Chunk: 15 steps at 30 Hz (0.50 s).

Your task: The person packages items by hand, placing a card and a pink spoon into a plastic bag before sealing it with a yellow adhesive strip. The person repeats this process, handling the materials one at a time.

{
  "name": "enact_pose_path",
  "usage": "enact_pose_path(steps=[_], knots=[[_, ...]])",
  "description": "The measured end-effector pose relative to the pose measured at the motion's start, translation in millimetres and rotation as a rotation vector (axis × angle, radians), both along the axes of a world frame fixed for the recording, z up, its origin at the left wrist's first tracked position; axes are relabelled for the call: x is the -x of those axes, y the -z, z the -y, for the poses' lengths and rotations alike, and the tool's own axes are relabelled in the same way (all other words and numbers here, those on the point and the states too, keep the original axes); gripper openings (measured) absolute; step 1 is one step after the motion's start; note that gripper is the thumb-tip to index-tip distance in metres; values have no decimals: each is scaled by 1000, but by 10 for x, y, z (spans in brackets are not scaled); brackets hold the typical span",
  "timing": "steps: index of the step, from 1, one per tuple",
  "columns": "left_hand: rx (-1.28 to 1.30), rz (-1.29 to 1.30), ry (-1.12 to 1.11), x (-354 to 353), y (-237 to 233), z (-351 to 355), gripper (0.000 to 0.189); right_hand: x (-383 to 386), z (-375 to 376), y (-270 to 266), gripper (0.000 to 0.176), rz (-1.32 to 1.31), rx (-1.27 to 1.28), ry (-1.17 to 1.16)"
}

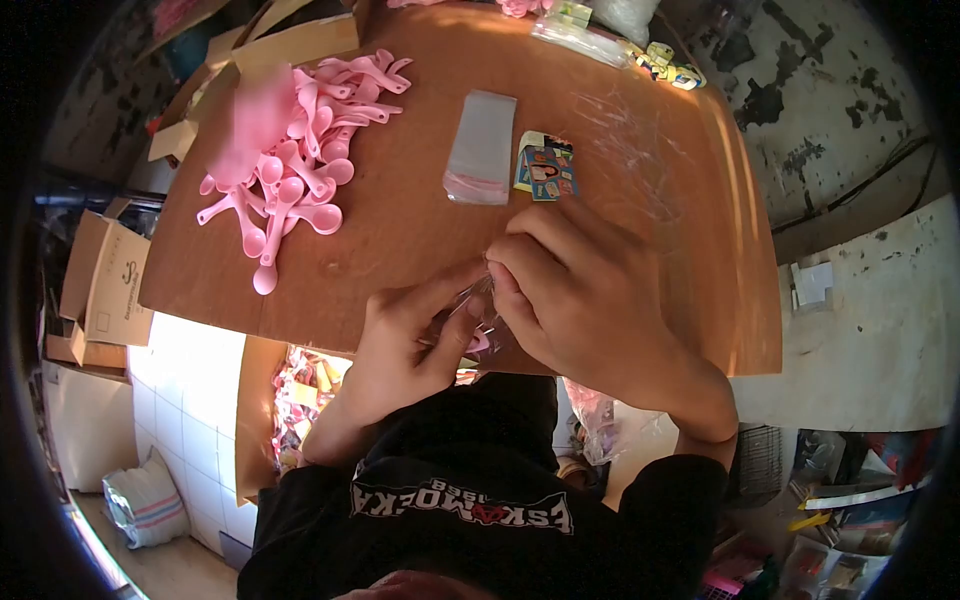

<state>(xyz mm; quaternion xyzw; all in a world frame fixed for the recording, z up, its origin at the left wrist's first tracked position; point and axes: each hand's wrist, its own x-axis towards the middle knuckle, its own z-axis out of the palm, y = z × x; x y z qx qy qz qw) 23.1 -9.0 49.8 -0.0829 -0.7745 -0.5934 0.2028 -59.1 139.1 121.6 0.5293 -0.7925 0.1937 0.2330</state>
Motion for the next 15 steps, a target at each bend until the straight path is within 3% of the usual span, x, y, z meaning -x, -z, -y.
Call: enact_pose_path(steps=[6, 8, 9, 11, 13, 15], knots=[[-8, -11, 125, -26, 58, 50, 29, 37, -75, -19, 10, 407, 110, -121], [-239, -128, 168, -38, 57, 31, 27, 65, -135, -9, 4, 652, 273, -181], [-240, -134, 172, -55, 65, 31, 27, 96, -174, -58, 4, 646, 272, -177], [-310, -253, -29, -81, 95, 49, 26, 249, -298, -208, 8, 909, 614, -247], [-365, -329, -19, -22, 178, 51, 31, 670, -536, -340, 11, 1020, 691, -541], [-417, -271, -84, -37, 122, 48, 35, 1246, -768, -277, 14, 1167, 867, -986]])
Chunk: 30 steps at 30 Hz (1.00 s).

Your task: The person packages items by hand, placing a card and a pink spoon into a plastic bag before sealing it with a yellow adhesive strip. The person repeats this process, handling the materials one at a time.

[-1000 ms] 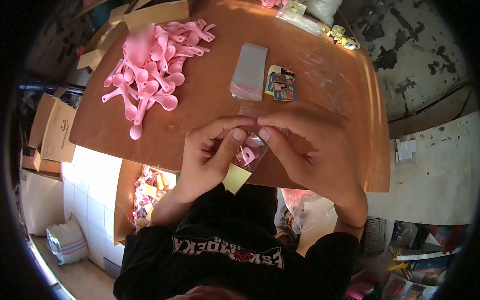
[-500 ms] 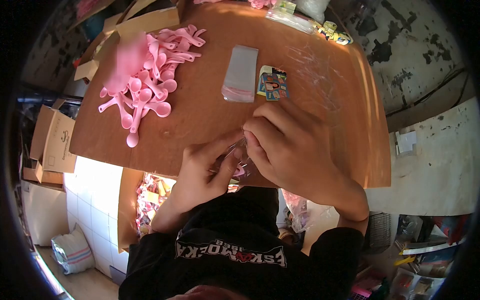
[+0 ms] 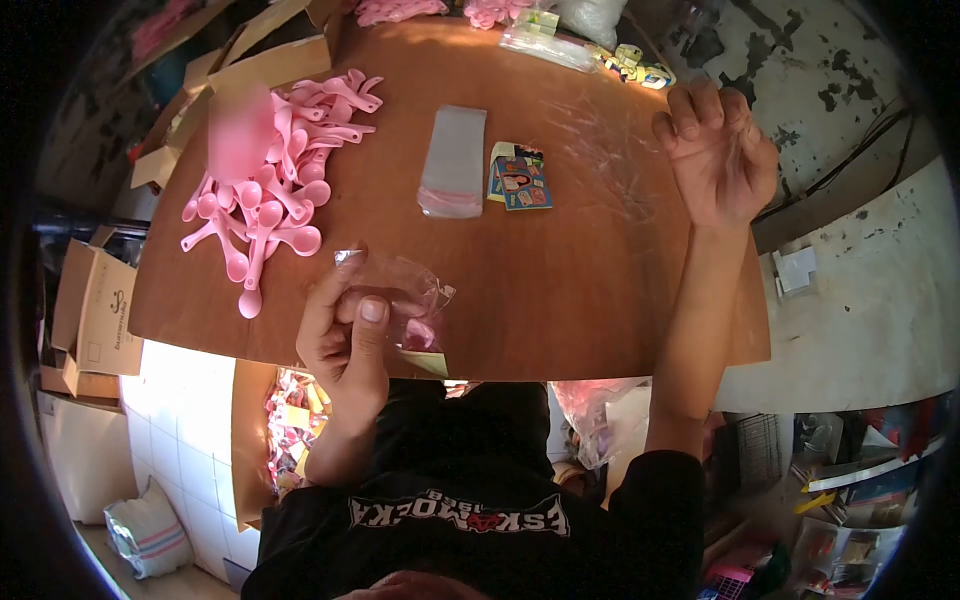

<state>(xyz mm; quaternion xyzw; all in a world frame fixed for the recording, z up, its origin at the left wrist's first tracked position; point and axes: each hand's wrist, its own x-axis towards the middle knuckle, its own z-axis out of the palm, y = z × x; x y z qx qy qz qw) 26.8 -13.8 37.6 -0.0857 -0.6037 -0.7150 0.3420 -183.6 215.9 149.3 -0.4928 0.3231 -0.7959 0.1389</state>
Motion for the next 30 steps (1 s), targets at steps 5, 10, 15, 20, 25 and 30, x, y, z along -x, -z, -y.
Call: enact_pose_path(steps=[5, 10, 15, 20, 25, 30], knots=[[-98, 77, 46, -23, -33, -5, 31, 1073, -585, 1298, 25, -421, -1554, 1452], [-125, 76, 58, 21, 12, 56, 16, 604, -442, 1058, 28, -249, -1045, 1499], [-249, 101, 172, 157, -56, -124, 13, -532, 193, 448, 30, -447, -946, 837], [-90, -33, 177, 276, 8, -203, 14, -1152, 595, 545, 27, -367, -716, 508], [-172, -88, 264, 270, 74, -120, 42, -1185, 622, 437, 9, -399, -596, 653], [281, 59, 187, 333, 103, 96, 69, -1068, 622, 344, 8, -404, -779, 700]])
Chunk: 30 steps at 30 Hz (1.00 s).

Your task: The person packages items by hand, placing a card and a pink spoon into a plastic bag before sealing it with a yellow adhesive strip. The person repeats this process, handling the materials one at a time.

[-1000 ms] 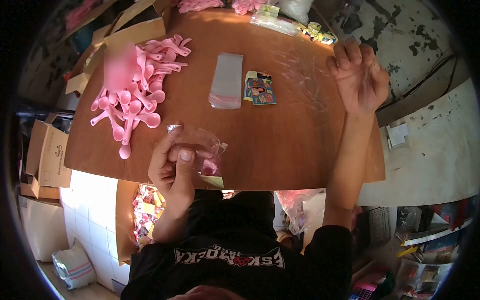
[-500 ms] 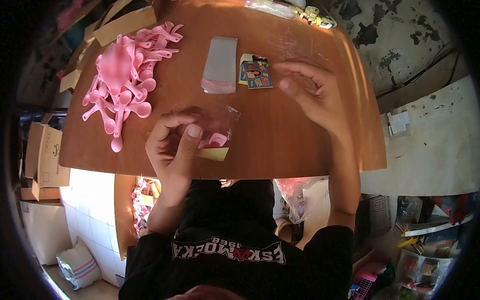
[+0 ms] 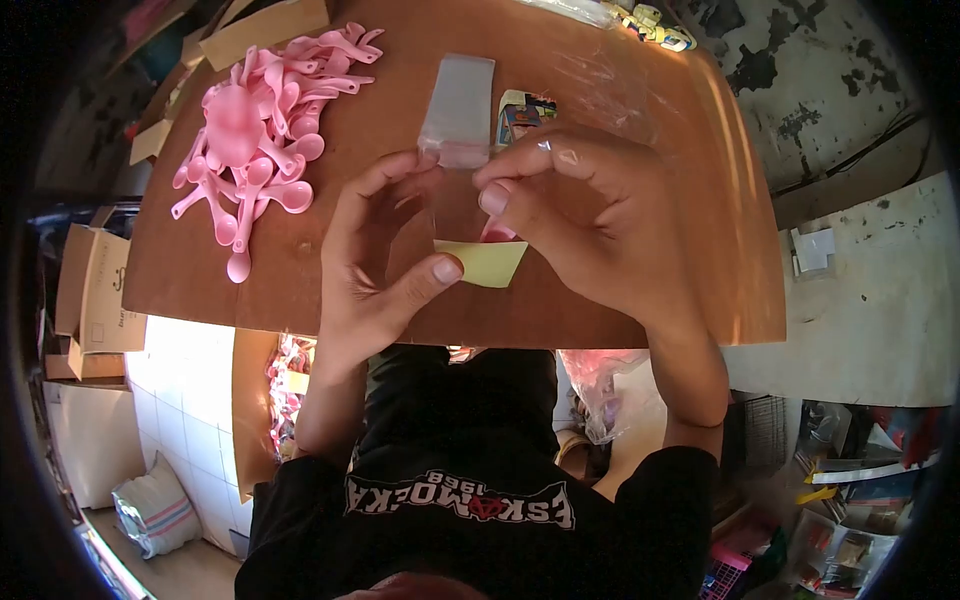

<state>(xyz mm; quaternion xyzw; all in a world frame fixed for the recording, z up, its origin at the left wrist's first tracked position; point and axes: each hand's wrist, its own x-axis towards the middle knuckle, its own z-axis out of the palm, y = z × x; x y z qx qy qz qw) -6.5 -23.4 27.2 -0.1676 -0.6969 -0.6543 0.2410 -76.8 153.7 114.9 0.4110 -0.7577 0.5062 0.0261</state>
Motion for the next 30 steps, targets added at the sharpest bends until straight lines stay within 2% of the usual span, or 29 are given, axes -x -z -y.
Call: enact_pose_path(steps=[2, 4, 6, 7, 9, 10, 12, 18, 20, 21, 23, 24, 26, 27, 30], knots=[[-22, 10, 22, 31, -38, -16, 70, 21, 1, 20, 10, -94, -21, -114], [-45, 131, 170, 33, -51, -9, 67, -8, 58, 26, 10, -88, 14, -127], [-66, 120, 164, 32, -81, -29, 62, -36, 78, 37, 13, 137, 66, -139], [-95, 147, 153, 54, -7, -31, 61, -46, 95, 46, 13, 131, 70, -138], [-123, 169, 141, 47, 13, -35, 59, -55, 125, 82, 20, 342, 180, -58], [-192, 249, 123, 12, -13, -40, 59, -50, 123, 117, 20, 338, 180, -62], [-263, 330, 95, -38, 3, -46, 58, -32, 127, 233, 21, 546, 228, -51], [-250, 381, 75, -45, 179, -28, 63, 27, 159, 592, 19, 603, 104, -40], [-259, 215, -18, -30, 254, -14, 50, 42, 164, 644, 20, 634, 107, -55], [-258, 218, -21, -31, 243, 29, 50, 48, 173, 660, 21, 664, 109, -72], [-425, 275, 14, -35, 204, 155, 35, 36, 198, 669, 22, 661, 99, -59], [-424, 275, 11, -34, 210, 193, 35, 28, 207, 671, 22, 655, 89, -42], [-460, 317, -7, -28, 225, 237, 21, 22, 209, 718, 23, 644, 104, -41], [-452, 310, -40, -28, 202, 233, 15, 20, 208, 735, 25, 632, 116, -37], [-339, 256, -149, -30, 224, 245, 14, 10, 210, 740, 25, 617, 108, -22]])
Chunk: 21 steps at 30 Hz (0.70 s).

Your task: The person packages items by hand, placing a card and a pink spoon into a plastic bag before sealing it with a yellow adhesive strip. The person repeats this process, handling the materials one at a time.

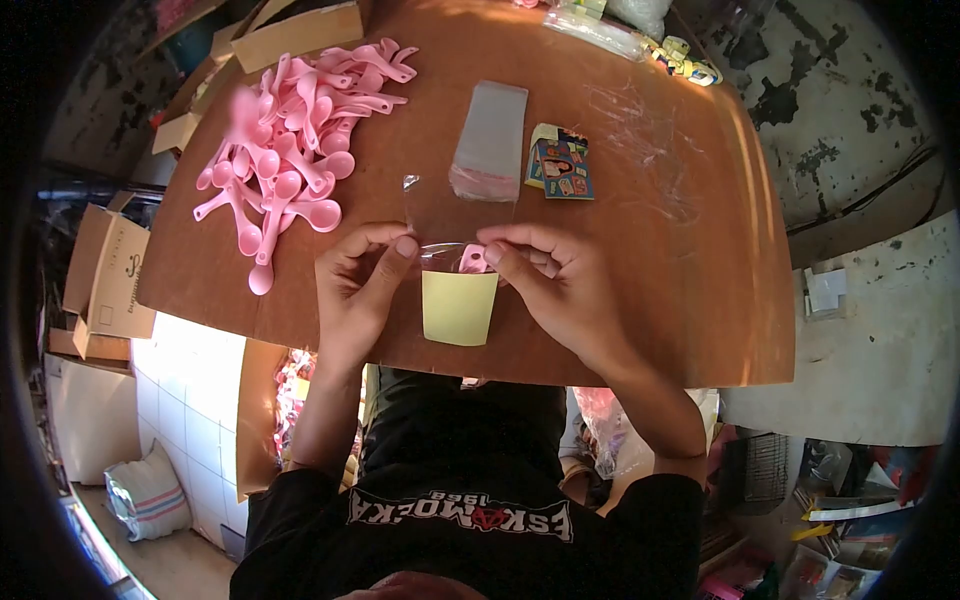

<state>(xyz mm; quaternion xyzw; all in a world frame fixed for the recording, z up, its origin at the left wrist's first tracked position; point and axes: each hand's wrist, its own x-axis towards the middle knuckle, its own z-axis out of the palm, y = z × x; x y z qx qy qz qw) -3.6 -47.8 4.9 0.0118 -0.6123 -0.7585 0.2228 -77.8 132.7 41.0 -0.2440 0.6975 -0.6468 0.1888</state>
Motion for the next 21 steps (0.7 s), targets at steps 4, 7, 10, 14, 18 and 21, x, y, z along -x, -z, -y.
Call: enact_pose_path(steps=[4, 7, 10, 14, 18, 21], knots=[[72, 1, -56, 7, 32, -11, 13, -11, 25, 34, 22, -56, 22, 4], [82, 15, -85, 14, 55, -13, 14, -17, 43, 70, 20, -65, 49, 33], [66, 34, -61, 1, -11, -11, 12, -15, 34, 71, 20, -112, 61, 50], [160, 34, -25, 0, 23, 37, 15, 3, -16, 103, 18, -168, 47, 52], [164, 15, -21, 0, 14, 57, 12, 2, -6, 111, 16, -118, 120, 8], [153, 10, 16, -14, 14, 86, 9, 5, -8, 150, 14, -120, 166, 4]])
